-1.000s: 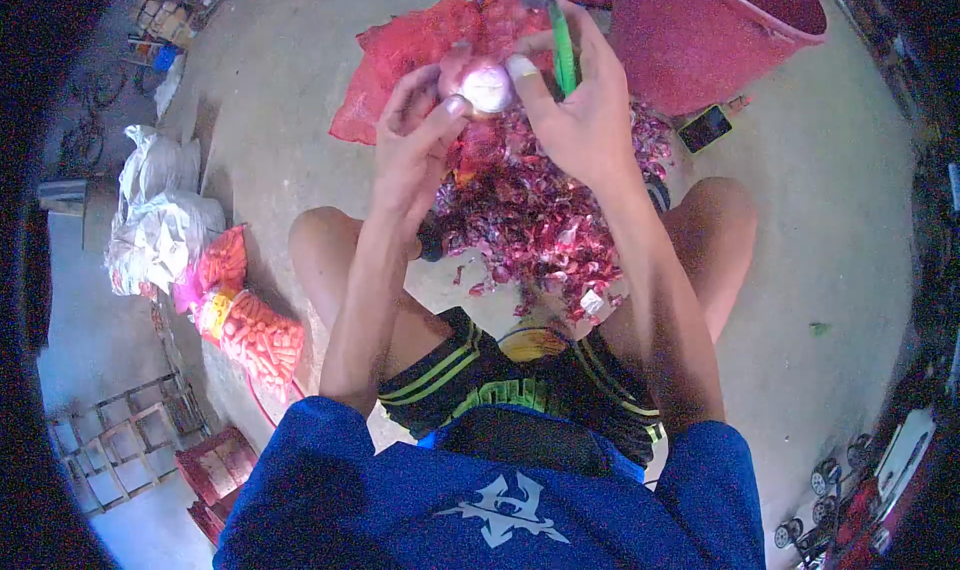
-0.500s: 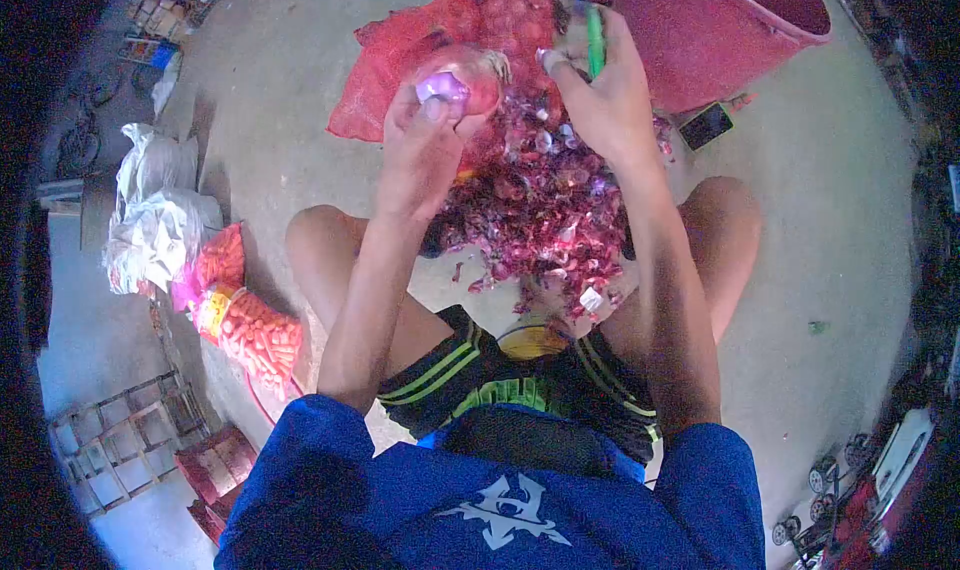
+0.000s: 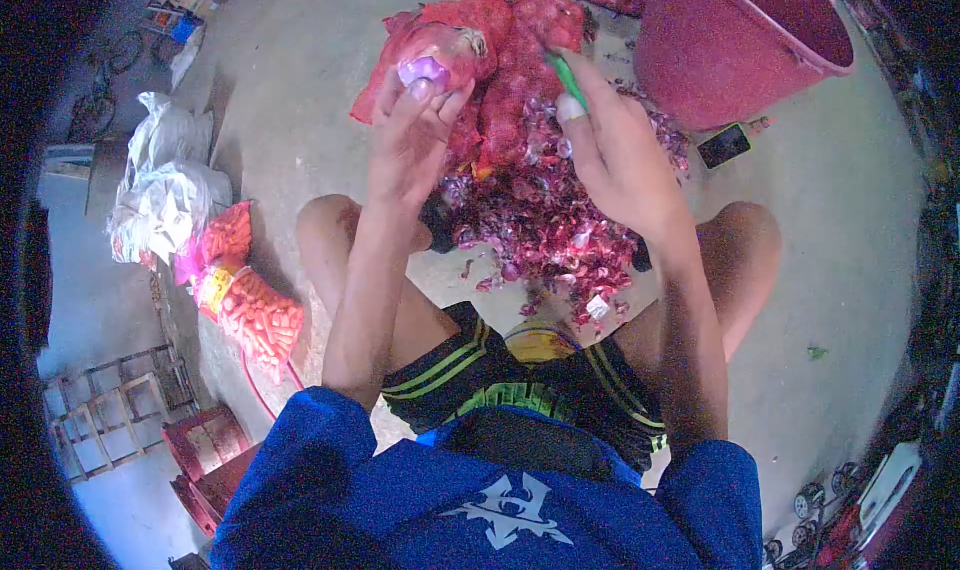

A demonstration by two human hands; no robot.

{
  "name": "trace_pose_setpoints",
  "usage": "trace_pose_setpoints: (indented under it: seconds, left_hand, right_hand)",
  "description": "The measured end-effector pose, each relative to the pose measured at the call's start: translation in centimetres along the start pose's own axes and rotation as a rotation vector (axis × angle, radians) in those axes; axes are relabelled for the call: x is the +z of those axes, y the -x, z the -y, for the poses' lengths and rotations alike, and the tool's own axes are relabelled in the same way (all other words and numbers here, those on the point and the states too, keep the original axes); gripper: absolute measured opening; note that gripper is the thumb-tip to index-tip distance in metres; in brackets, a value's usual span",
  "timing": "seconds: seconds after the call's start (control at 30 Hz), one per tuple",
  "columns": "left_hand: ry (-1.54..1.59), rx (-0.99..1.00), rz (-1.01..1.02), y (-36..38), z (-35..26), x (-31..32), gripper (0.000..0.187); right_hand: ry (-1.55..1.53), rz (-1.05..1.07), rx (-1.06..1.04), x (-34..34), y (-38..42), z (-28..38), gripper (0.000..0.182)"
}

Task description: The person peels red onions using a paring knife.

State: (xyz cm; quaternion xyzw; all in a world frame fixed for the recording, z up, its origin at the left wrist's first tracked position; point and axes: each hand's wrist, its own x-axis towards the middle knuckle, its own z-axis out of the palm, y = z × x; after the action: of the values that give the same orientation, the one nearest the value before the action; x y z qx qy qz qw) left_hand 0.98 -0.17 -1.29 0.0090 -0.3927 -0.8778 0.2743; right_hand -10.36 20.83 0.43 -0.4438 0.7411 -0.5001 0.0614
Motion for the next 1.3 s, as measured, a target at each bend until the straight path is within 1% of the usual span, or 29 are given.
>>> trace_pose_setpoints:
  seconds: [0.07,0.13,0.17,0.23,0.27,0.33,0.43,0.57,0.63,0.67,0.73,0.77,0.83,0.93,0.97,1.0,1.07,1.1,1.13,1.17,1.2,1.23,1.27,1.3]
  left_hand:
    - [-0.024,0.001,0.006,0.0,-0.3,-0.2,0.054]
    - [-0.099,-0.053,-0.076,-0.1,-0.4,-0.6,0.051]
    - [-0.100,-0.057,-0.078,0.0,-0.3,-0.8,0.051]
    - [-0.146,-0.065,-0.126,0.0,-0.1,-0.9,0.048]
    - [-0.146,-0.069,-0.126,0.1,-0.1,-0.9,0.048]
    - [-0.191,-0.095,-0.113,0.0,-0.2,-0.7,0.047]
    - [-0.168,-0.102,-0.063,0.0,-0.3,-0.2,0.045]
    - [-0.208,-0.088,-0.066,-0.1,-0.2,-0.5,0.044]
    - [-0.439,-0.032,-0.110,-0.4,-0.1,-0.5,0.042]
    - [-0.442,-0.029,-0.112,-0.5,-0.1,-0.7,0.042]
    - [-0.342,-0.162,-0.163,-0.6,0.1,-0.8,0.035]
    - [-0.341,-0.162,-0.162,-0.6,0.3,-0.8,0.035]
    - [-0.273,-0.254,-0.247,-0.3,0.4,-0.4,0.029]
    - [-0.248,-0.276,-0.195,0.2,1.2,-0.4,0.027]
    - [-0.248,-0.278,-0.190,0.3,1.5,-0.4,0.027]
    - [-0.225,-0.270,-0.159,0.4,1.7,-0.3,0.029]
    - [-0.201,-0.259,-0.127,0.5,2.0,-0.3,0.030]
    - [-0.179,-0.274,-0.140,0.5,1.9,0.1,0.032]
    - [-0.157,-0.288,-0.153,0.6,1.8,0.4,0.033]
    - [-0.158,-0.286,-0.154,0.6,1.8,0.7,0.033]
    - [-0.190,-0.286,-0.183,0.6,1.7,1.4,0.036]
    - [-0.221,-0.287,-0.212,0.6,1.6,1.7,0.040]
    - [-0.220,-0.287,-0.212,0.7,1.6,1.6,0.040]
    - [-0.194,-0.279,-0.163,0.7,1.4,1.4,0.043]
  right_hand:
    - [0.007,0.027,-0.010,0.0,0.0,0.9,0.053]
    - [0.009,0.060,-0.065,0.2,0.0,1.5,0.052]
    - [0.008,0.060,-0.062,0.1,0.0,1.7,0.052]
    - [-0.061,0.156,-0.131,0.0,-0.1,1.9,0.049]
    - [-0.061,0.155,-0.127,0.2,-0.1,1.7,0.049]
    - [0.021,0.149,-0.193,0.5,0.0,1.3,0.045]
    - [0.084,0.187,-0.144,0.5,-0.4,1.9,0.042]
    - [0.097,0.199,-0.110,0.1,-0.6,0.9,0.040]
    - [0.217,0.210,-0.025,-0.9,-0.8,-0.2,0.040]
    - [0.215,0.211,-0.029,-1.1,-0.7,-0.5,0.040]
    - [0.080,0.177,-0.082,-1.5,-0.7,-0.5,0.043]
    - [0.082,0.176,-0.082,-1.5,-0.7,-0.4,0.043]
    - [-0.058,0.071,-0.077,-0.5,-0.7,0.9,0.049]
    - [-0.084,0.068,-0.126,0.9,-0.8,1.2,0.054]
    - [-0.114,0.074,-0.106,1.4,-0.7,1.3,0.054]
    - [-0.111,0.070,-0.105,1.7,-0.8,1.4,0.054]
    - [-0.097,-0.002,-0.242,2.2,-1.1,1.5,0.053]
    - [-0.072,-0.019,-0.250,2.4,-1.0,1.4,0.048]
    - [-0.072,-0.019,-0.251,2.7,-1.0,1.1,0.048]
    - [-0.010,-0.058,-0.262,3.0,-1.1,0.7,0.046]
    - [0.053,-0.097,-0.272,3.2,-1.3,0.7,0.045]
    - [0.052,-0.097,-0.273,3.1,-1.3,0.8,0.045]
    - [-0.022,-0.114,-0.140,2.8,-1.4,1.0,0.043]
    - [-0.095,-0.129,-0.008,2.6,-1.5,1.2,0.041]
